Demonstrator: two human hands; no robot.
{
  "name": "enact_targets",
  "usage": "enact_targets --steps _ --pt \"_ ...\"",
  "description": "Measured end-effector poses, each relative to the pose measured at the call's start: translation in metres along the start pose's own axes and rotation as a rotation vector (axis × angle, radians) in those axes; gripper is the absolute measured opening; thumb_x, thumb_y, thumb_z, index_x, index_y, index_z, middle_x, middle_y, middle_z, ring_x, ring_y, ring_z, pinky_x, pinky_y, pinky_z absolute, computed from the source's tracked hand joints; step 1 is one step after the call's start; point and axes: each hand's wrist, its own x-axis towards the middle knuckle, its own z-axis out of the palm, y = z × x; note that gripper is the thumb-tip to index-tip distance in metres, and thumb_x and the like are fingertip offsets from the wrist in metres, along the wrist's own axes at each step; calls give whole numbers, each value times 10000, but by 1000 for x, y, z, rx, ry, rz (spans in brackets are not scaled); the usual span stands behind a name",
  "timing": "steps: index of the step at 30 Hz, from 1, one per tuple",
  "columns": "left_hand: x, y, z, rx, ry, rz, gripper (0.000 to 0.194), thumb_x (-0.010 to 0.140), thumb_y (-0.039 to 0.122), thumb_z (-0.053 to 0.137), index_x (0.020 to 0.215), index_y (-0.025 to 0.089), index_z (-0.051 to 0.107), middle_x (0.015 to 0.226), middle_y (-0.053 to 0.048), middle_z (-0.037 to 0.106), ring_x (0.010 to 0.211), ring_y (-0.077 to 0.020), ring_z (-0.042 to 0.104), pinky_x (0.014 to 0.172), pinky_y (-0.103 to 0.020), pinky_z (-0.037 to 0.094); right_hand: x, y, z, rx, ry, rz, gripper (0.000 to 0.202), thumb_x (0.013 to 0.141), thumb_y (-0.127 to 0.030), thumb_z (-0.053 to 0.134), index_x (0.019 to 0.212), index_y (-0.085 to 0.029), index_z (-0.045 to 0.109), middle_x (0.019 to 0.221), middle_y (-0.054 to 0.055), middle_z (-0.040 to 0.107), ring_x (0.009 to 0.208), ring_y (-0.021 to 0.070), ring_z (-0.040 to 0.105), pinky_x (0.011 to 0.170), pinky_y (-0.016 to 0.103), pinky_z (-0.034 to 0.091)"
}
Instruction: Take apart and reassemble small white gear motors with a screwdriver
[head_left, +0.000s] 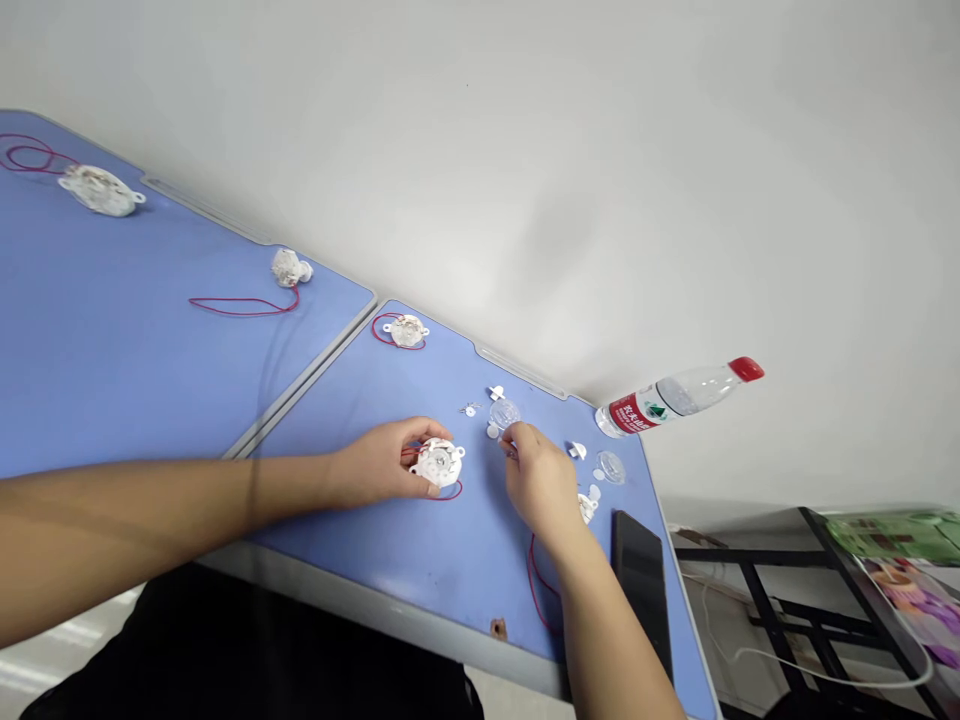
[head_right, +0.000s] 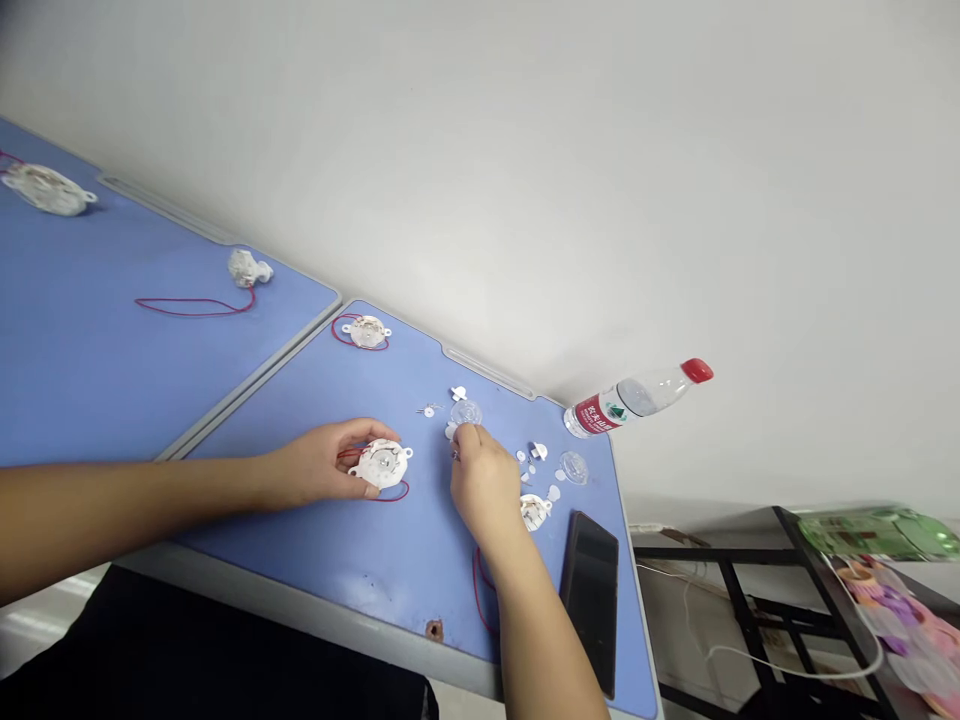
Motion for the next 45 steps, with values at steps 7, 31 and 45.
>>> enact_targets --steps 7,31,45 --pt "-1 -2 0 -24 -8 39 518 572 191 806 1036 201 574 933 5 652 899 -187 651 854 -347 518 -7 -11 -2 516 117 -122 118 806 -104 510 757 -193 570 696 5 600 574 129 504 550 235 362" --pt "2 -6 1 -139 -7 12 561 528 166 821 1033 186 577 928 -8 660 902 -191 647 846 -339 497 -14 -31 -3 720 168 -133 144 812 -95 552 834 -193 656 688 -16 618 527 98 482 501 210 397" --pt "1 -4 3 -155 -15 8 555 532 156 823 1040 167 598 957 -41 695 934 -219 664 859 -364 500 -15 -37 -2 677 257 -78 124 782 -135 540 748 -185 648 553 -53 499 449 85 418 448 207 356"
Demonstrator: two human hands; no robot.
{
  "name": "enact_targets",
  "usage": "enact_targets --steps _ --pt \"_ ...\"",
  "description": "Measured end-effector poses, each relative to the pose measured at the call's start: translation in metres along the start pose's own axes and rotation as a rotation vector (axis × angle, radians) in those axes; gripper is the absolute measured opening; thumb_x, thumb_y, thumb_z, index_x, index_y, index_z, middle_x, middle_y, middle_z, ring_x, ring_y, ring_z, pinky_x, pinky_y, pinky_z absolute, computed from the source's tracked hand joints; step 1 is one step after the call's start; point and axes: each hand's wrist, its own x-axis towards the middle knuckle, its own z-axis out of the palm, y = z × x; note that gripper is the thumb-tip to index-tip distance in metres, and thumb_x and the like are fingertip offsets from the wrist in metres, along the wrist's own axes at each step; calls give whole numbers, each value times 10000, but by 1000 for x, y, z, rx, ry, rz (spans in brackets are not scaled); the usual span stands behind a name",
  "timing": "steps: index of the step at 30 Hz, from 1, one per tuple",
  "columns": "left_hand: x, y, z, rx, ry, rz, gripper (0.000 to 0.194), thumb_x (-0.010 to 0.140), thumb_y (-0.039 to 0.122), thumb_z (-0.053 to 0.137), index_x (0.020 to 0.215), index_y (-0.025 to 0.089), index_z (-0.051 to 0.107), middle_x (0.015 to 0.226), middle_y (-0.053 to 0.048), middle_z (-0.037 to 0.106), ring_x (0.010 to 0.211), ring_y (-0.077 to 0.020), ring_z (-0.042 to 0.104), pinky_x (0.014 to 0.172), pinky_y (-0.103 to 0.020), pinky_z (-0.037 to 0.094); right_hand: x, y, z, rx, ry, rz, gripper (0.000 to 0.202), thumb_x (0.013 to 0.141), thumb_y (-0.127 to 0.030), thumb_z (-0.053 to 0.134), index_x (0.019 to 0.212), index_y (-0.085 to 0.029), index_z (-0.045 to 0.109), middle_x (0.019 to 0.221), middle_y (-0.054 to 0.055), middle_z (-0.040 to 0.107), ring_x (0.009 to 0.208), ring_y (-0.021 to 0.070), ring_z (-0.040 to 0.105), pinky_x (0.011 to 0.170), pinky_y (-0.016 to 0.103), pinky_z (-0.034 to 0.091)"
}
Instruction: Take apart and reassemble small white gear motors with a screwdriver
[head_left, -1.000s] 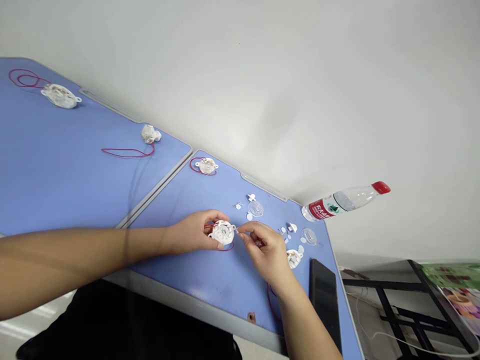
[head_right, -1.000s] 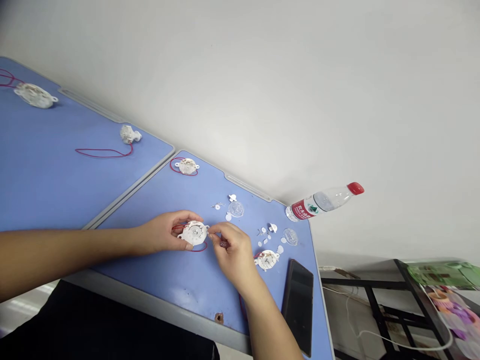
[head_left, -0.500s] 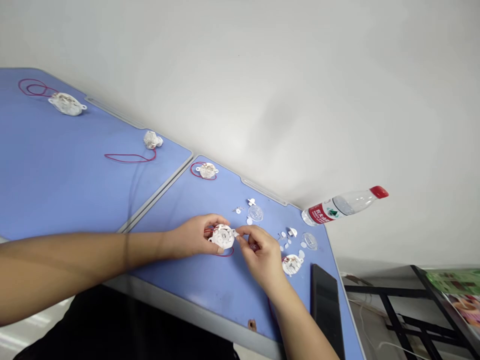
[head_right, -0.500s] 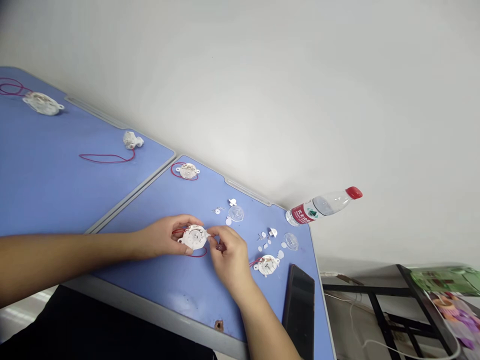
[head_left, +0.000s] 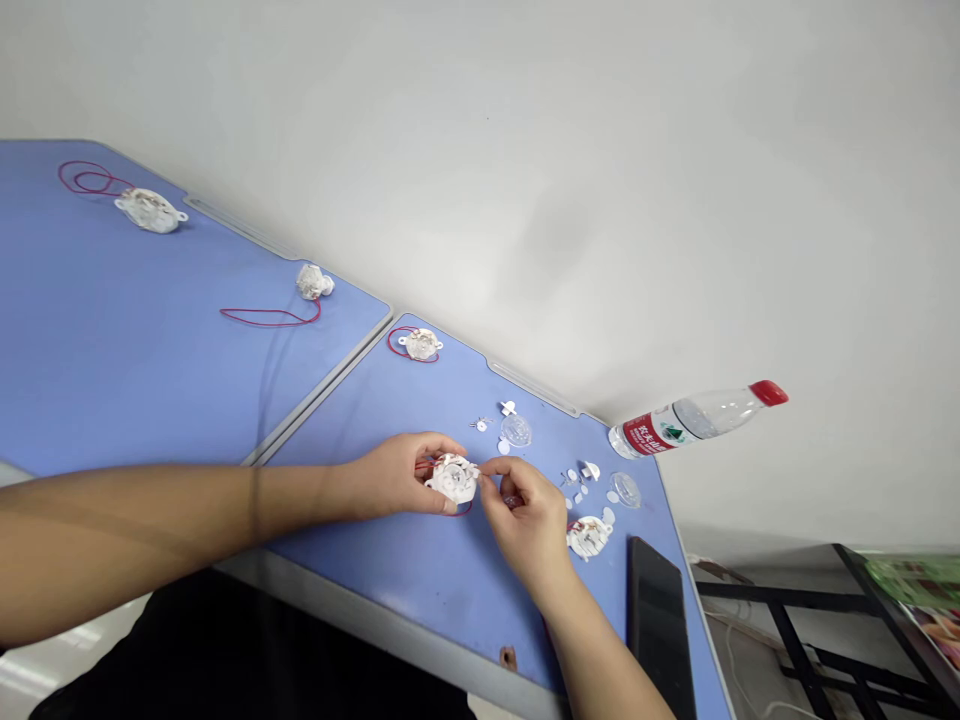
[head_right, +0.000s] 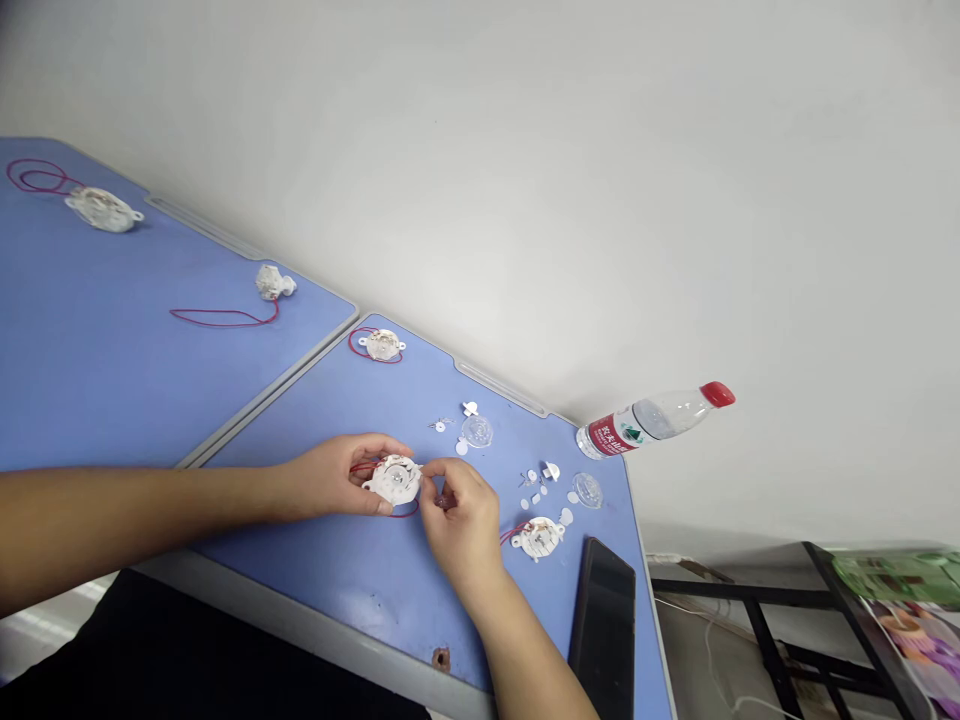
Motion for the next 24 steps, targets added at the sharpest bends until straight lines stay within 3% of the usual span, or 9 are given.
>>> enact_targets --steps 24 --pt "-1 2 2 3 10 -7 563 530 160 822 1049 157 604 970 -57 702 950 -231 663 872 -375 497 -3 -2 6 34 46 41 121 760 -126 525 703 -188 612 549 -57 488 463 89 407 452 212 342"
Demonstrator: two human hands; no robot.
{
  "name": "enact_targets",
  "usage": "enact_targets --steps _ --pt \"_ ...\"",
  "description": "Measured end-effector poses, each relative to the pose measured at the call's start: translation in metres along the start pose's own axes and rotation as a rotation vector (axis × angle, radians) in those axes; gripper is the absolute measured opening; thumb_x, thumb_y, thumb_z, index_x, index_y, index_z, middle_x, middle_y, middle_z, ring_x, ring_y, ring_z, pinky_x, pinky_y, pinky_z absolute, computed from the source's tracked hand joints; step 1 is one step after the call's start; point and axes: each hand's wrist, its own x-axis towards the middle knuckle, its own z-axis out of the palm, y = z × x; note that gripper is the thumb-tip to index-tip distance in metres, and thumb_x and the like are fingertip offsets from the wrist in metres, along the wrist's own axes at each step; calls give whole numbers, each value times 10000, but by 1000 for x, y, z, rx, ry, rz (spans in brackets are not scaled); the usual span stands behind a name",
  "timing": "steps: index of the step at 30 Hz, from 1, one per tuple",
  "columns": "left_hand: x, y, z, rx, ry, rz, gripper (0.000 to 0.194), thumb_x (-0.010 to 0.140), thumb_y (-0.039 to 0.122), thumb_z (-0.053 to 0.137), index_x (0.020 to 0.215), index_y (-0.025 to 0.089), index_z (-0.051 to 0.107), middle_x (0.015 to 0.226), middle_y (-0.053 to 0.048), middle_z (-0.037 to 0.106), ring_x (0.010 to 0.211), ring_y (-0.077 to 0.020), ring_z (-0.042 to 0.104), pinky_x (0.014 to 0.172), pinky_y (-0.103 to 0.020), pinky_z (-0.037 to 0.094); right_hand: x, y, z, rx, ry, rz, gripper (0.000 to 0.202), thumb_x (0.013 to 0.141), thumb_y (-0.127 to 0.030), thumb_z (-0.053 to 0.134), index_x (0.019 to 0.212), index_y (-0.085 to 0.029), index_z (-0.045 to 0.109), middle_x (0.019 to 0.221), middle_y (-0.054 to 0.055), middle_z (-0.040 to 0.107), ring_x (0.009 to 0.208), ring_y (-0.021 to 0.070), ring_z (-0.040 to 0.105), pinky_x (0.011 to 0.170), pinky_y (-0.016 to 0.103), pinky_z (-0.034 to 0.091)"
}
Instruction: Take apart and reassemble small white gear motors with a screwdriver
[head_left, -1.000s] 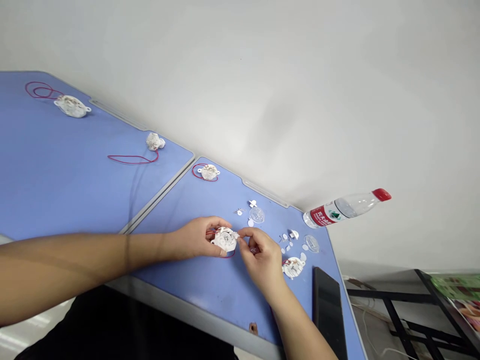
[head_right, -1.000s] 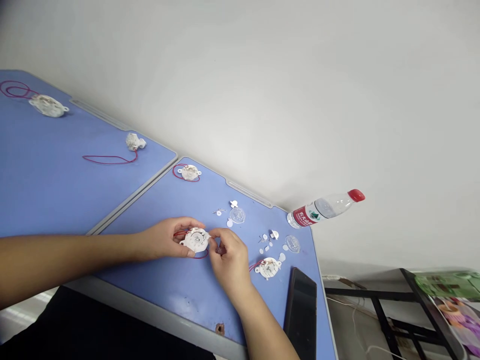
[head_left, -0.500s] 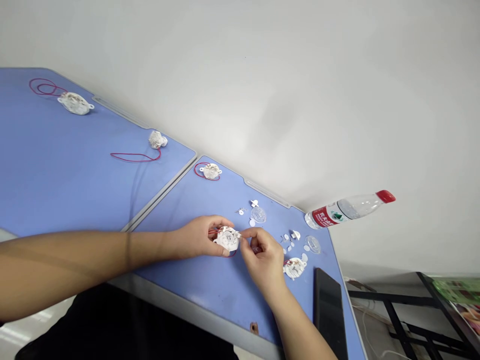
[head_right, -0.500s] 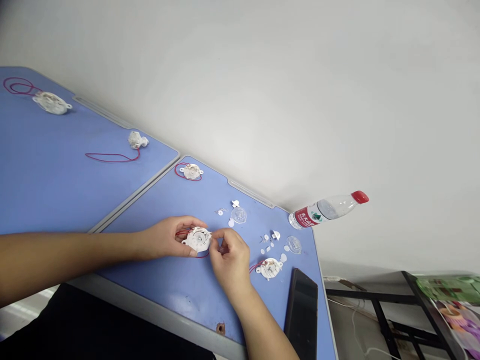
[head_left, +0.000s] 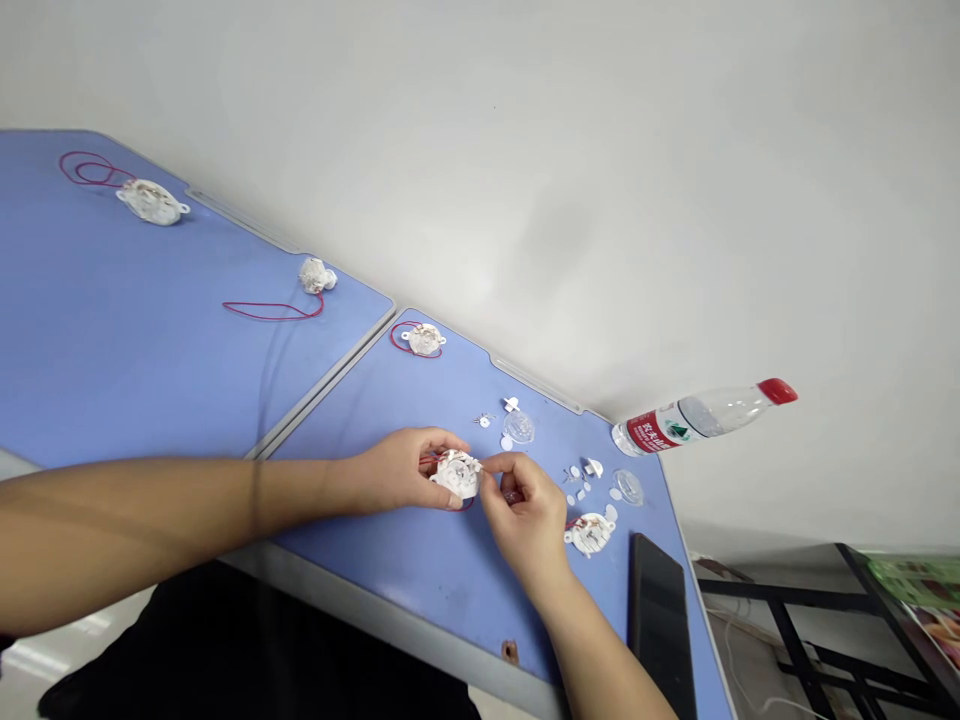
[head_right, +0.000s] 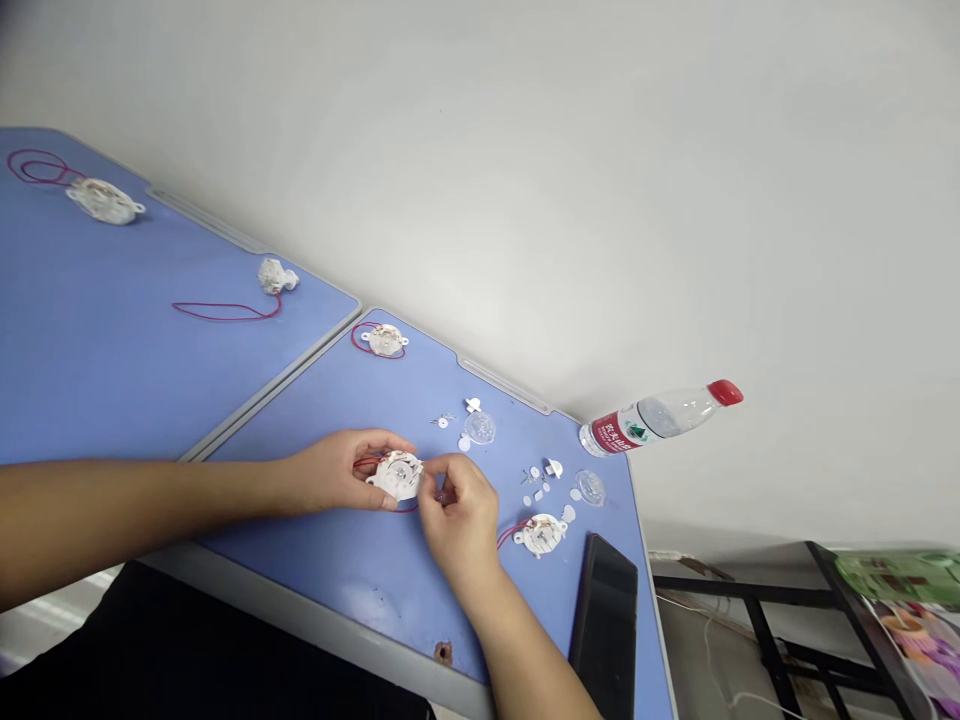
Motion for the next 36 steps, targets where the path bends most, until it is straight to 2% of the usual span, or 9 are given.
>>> enact_targets --steps 7,13,20,25,28,30,33,36 --pt "1 -3 -2 46 0 24 548 554 208 824 1064 167 629 977 -54 716 951 -234 669 855 -361 512 0 0 -1 -8 -8 -74 163 781 -89 498 733 -195 611 648 -16 606 498 97 471 471 221 387" --pt "1 -2 -3 58 -7 29 570 557 224 815 1090 156 625 988 -64 709 946 -239 666 846 -362 514 -1 2 -3 13 -46 -218 220 791 -18 473 772 -197 598 832 47 671 673 134 602 569 241 467" --pt "1 -1 -3 35 4 52 561 546 189 807 1071 161 612 971 -58 697 915 -225 665 825 -362 509 -1 2 -6 9 -99 -209 225 824 -59 468 861 -204 635 892 71 691 761 169 656 593 269 500" --pt "0 -1 -3 27 -7 66 556 550 180 809 1063 169 596 962 -48 690 903 -214 665 817 -356 510 0 0 -9 48 -130 -143 212 822 -86 471 866 -201 644 886 63 675 627 135 594 493 246 437" --pt "-1 1 -3 43 8 34 563 535 185 815 1049 171 585 941 -39 688 915 -222 665 839 -369 512 2 -3 -17 57 -33 -87 164 852 -129 493 848 -200 640 806 44 643 589 133 548 480 252 402" --pt "-2 2 -4 65 19 12 568 535 183 810 1054 175 580 955 -38 689 943 -229 665 867 -378 511 4 -5 -25 57 54 -72 164 892 -157 476 881 -204 633 805 44 628 660 157 570 548 276 430" --pt "0 4 -8 82 45 3 593 542 177 798 1090 179 570 1037 -54 695 1012 -242 661 924 -390 505 3 -11 -35 3 64 -175 193 945 -190 409 999 -206 593 913 73 611 843 203 590 700 332 468" --pt "4 3 -15 118 93 33 612 552 214 814 1112 174 571 1087 -75 700 1052 -265 657 957 -406 501 -5 -17 -38 -258 -33 -337 216 974 -298 402 1008 -182 580 929 104 588 836 226 557 707 356 451"
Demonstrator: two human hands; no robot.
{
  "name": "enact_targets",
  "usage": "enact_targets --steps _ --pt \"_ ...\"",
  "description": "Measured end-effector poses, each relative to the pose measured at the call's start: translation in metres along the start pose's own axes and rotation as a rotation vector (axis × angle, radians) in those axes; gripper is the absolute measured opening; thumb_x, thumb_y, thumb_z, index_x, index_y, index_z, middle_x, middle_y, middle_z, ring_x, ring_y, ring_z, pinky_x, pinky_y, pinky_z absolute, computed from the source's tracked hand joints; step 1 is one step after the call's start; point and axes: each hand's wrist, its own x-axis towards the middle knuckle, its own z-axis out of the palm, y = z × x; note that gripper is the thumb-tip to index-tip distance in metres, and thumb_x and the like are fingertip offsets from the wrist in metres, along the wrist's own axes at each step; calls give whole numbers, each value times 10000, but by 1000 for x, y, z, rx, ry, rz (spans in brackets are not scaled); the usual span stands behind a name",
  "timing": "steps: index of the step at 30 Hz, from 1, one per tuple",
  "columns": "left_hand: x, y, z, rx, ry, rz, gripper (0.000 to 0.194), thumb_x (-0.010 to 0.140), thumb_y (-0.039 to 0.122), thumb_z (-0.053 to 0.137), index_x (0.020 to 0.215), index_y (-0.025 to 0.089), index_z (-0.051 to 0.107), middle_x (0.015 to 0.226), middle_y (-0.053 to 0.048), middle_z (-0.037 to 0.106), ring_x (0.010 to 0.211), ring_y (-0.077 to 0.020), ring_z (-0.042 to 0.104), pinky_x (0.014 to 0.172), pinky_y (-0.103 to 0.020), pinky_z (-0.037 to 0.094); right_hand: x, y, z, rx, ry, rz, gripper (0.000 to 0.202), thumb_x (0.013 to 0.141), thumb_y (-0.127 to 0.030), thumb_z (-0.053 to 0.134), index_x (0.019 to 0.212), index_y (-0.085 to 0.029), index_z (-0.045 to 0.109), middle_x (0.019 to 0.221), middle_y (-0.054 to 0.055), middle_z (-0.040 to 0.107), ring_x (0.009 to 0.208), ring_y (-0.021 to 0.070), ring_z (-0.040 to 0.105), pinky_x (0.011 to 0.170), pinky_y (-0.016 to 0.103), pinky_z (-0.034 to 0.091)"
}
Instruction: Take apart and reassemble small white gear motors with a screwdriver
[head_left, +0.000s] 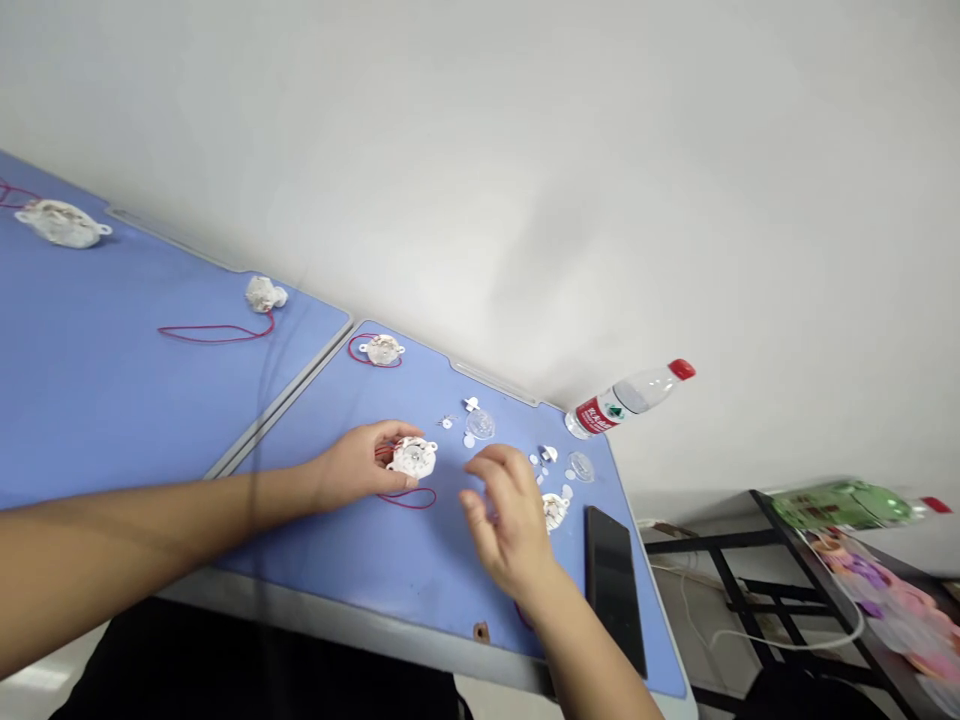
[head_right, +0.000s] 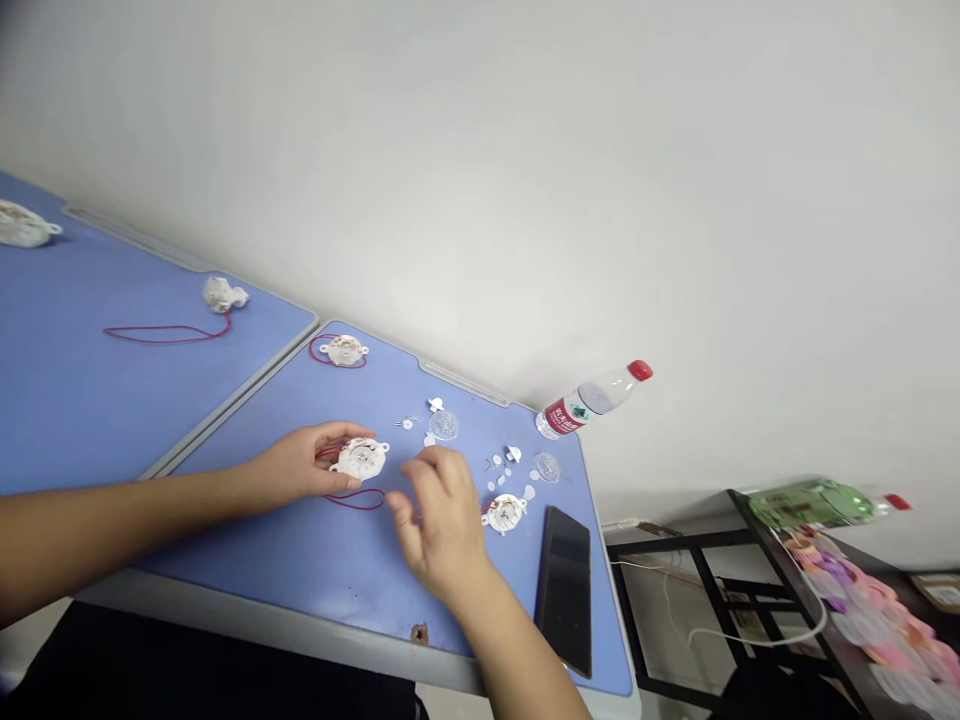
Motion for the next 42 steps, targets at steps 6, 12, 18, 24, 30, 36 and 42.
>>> enact_targets --steps 6,12,18,24,30,36,42 --pt "6 -2 -6 73 48 80 631 582 259 822 1155 163 575 1137 -96 692 1090 -290 643 984 -429 497 -28 -10 20 -416 -203 -221 312 959 -434 485 788 -194 587 709 37 524 603 177 465 526 298 319" --pt "10 -4 -5 39 132 98 696 534 315 838 1155 147 572 1169 -115 685 1141 -316 621 1026 -477 468 -47 -10 43 -380 -410 25 130 832 -64 560 777 -182 555 827 67 558 741 208 504 631 309 406" --pt "9 1 -4 155 162 109 669 521 349 835 1123 172 603 1102 -93 719 1081 -313 653 1003 -480 490 -40 -19 27 -233 -583 158 353 675 61 459 923 -164 572 990 109 570 873 231 502 763 337 440" --pt "7 -1 -3 270 152 158 642 547 364 814 1120 166 606 1077 -83 721 1039 -293 667 969 -438 516 -43 -14 29 -196 -510 142 411 723 65 412 1016 -165 585 1011 107 598 888 236 505 810 357 451" --pt "5 -7 -1 320 72 185 637 587 340 787 1166 165 587 1101 -78 704 999 -259 669 918 -395 535 -53 -7 33 -94 -443 139 522 732 67 386 1177 -133 569 1150 139 601 965 248 527 867 394 468" --pt "2 -1 1 333 62 136 634 594 331 764 1175 157 578 1099 -65 695 1006 -243 661 927 -368 523 -37 19 16 -13 -391 234 347 800 -23 500 1076 -167 652 1039 100 676 946 218 613 836 324 491" --pt "2 1 1 278 30 111 567 592 276 752 1127 179 589 1097 -48 700 1012 -229 667 926 -348 525 15 61 13 -190 -376 409 271 824 -55 496 877 -194 722 918 63 716 820 201 646 685 275 445"
